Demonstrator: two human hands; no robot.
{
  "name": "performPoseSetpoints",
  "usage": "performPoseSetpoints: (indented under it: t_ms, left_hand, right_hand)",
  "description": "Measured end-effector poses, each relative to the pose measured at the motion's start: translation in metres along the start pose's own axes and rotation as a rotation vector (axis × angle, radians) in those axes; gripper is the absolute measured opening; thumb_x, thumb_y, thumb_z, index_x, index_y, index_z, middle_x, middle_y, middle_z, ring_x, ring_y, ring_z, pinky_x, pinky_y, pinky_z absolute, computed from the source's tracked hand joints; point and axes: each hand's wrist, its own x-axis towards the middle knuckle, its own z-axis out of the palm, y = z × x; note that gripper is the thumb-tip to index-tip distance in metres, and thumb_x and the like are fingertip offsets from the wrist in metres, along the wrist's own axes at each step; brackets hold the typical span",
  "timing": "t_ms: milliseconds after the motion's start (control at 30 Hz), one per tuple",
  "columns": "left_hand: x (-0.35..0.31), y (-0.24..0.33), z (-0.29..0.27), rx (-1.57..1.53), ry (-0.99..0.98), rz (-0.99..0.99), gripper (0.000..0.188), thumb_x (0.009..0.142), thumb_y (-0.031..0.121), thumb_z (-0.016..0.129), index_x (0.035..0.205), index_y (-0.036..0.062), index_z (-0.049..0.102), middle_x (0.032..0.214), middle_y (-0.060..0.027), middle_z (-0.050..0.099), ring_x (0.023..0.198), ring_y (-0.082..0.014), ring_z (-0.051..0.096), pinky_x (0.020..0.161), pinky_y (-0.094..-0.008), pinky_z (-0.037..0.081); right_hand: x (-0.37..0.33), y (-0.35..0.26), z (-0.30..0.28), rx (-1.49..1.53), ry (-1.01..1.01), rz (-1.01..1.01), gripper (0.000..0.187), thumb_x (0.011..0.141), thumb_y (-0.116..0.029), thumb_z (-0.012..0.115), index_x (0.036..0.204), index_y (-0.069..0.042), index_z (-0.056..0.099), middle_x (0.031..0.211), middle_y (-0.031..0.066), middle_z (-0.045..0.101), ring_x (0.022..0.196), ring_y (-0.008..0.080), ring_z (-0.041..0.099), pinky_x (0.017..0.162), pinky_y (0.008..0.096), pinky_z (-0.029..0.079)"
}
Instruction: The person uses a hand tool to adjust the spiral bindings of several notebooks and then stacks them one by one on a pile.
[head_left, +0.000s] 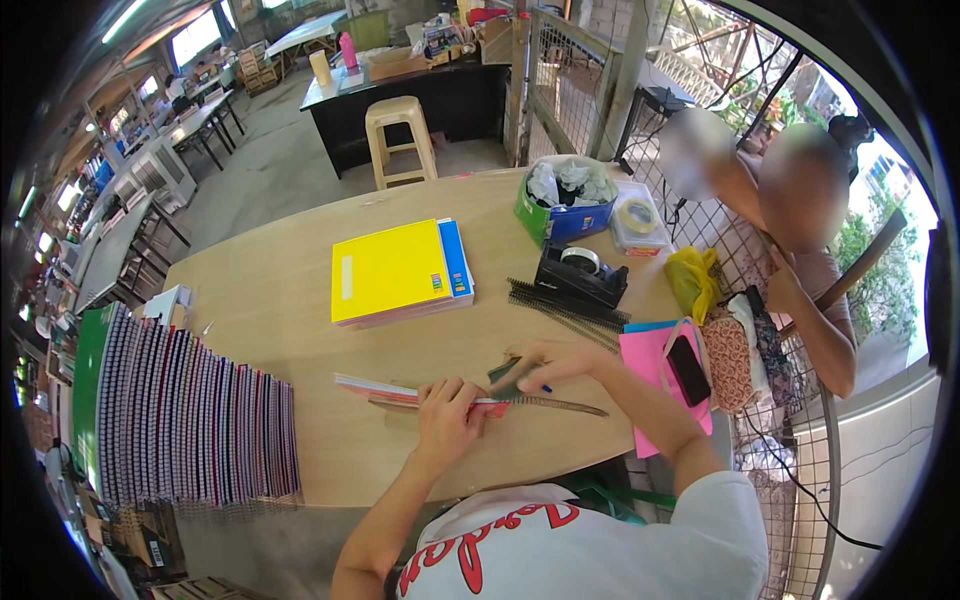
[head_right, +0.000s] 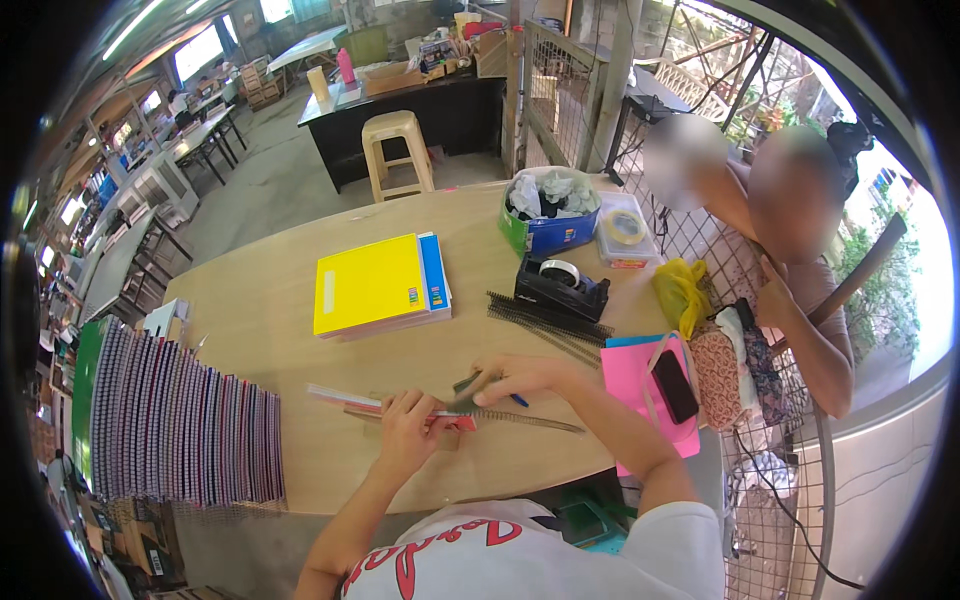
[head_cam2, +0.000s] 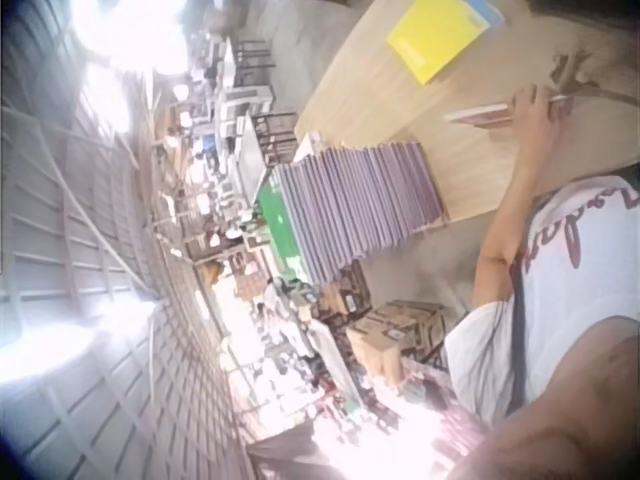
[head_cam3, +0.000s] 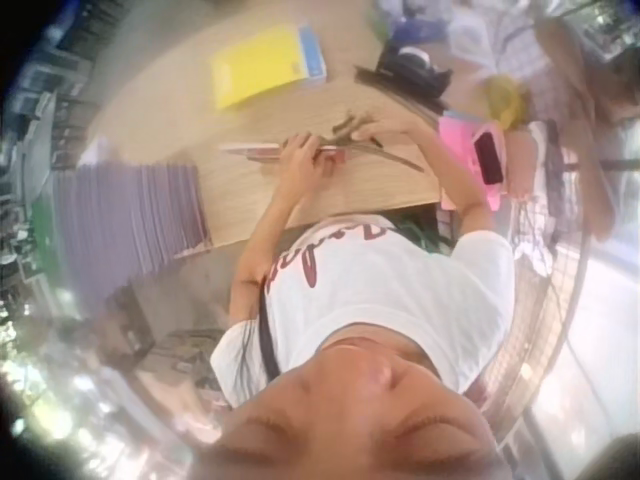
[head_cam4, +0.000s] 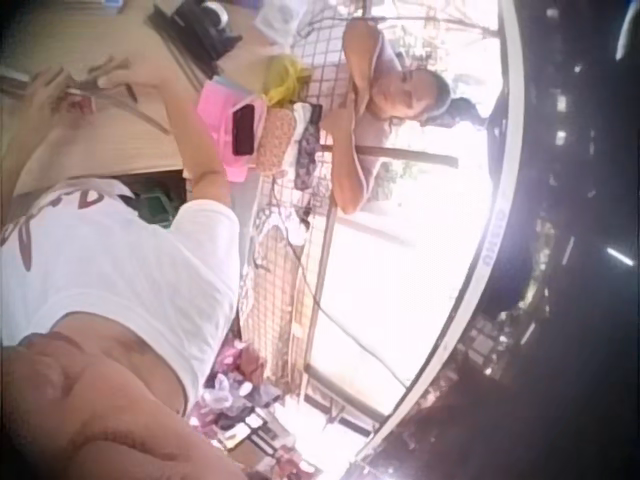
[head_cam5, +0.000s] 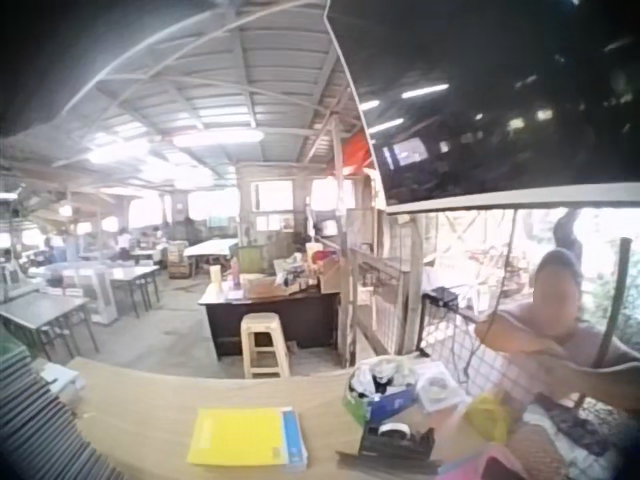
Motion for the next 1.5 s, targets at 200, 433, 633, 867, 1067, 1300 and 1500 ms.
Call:
performPoseSetpoints:
  t_ms: [200,433,633,867,1067,1300,1500]
  left_hand:
    - [0.003,0.003,0.004,-0.039,0.003,-0.002,0.036,0.07,0.018,0.085,0.098,0.0117,0.062,0.085,-0.002,0.064,0.082,-0.0248,0.062,0.079,-0.0404,0.039]
    - [-0.003,-0.009,0.007,-0.051,-0.029,-0.027,0.066,0.067,0.019,0.088,0.122,0.0077,0.053,0.096,-0.0049,0.065,0.081,-0.0229,0.063,0.081,-0.0406,0.042]
    - [-0.003,-0.008,0.003,-0.105,-0.053,-0.079,0.074,0.071,0.02,0.086,0.133,0.0097,0.046,0.12,-0.0129,0.058,0.097,-0.0316,0.061,0.086,-0.0463,0.042]
    - [-0.005,-0.01,-0.009,-0.161,0.016,-0.121,0.062,0.072,0.019,0.084,0.125,0.0101,0.052,0.117,-0.0122,0.06,0.101,-0.0334,0.058,0.089,-0.0477,0.042]
    - [-0.009,-0.041,-0.033,0.028,-0.083,-0.023,0.022,0.077,0.013,0.076,0.093,0.0122,0.061,0.093,-0.004,0.062,0.094,-0.0278,0.06,0.093,-0.0458,0.041]
    - [-0.011,-0.046,-0.031,-0.015,-0.084,-0.039,0.025,0.077,0.012,0.075,0.098,0.0131,0.061,0.093,-0.0033,0.063,0.096,-0.0264,0.061,0.091,-0.0452,0.041]
    - [-0.006,-0.047,-0.034,-0.116,-0.086,-0.089,0.038,0.077,0.011,0.077,0.11,0.0127,0.059,0.1,-0.0057,0.063,0.099,-0.0268,0.062,0.091,-0.0427,0.041]
  right_hand:
    - [0.009,0.039,0.001,0.065,-0.015,-0.049,0.055,0.09,-0.046,0.065,0.123,-0.002,0.069,0.115,0.016,0.064,0.109,0.0256,0.058,0.094,0.0347,0.044]
    - [0.009,0.04,0.008,0.074,0.031,-0.082,0.057,0.09,-0.048,0.065,0.122,-0.001,0.069,0.111,0.0153,0.068,0.106,0.0255,0.061,0.094,0.034,0.045]
    - [0.008,0.022,0.007,0.184,-0.02,-0.164,0.055,0.091,-0.047,0.063,0.128,-0.007,0.068,0.119,0.018,0.063,0.111,0.028,0.058,0.095,0.0379,0.044]
    - [0.014,0.012,0.011,-0.138,0.084,0.026,0.053,0.089,-0.05,0.063,0.128,-0.014,0.069,0.108,0.0185,0.062,0.105,0.0302,0.057,0.091,0.0395,0.044]
    - [0.019,-0.007,0.013,-0.057,0.09,0.026,0.056,0.087,-0.055,0.063,0.128,-0.016,0.069,0.113,0.0214,0.061,0.109,0.0327,0.057,0.095,0.0403,0.043]
    - [0.03,-0.036,0.011,-0.449,0.135,0.33,0.053,0.089,-0.048,0.066,0.127,-0.012,0.069,0.126,0.0187,0.062,0.115,0.0328,0.058,0.101,0.042,0.043]
    - [0.044,-0.029,0.013,-0.553,0.13,0.274,0.05,0.088,-0.052,0.065,0.123,-0.016,0.072,0.128,0.0241,0.061,0.116,0.0347,0.058,0.1,0.0403,0.044]
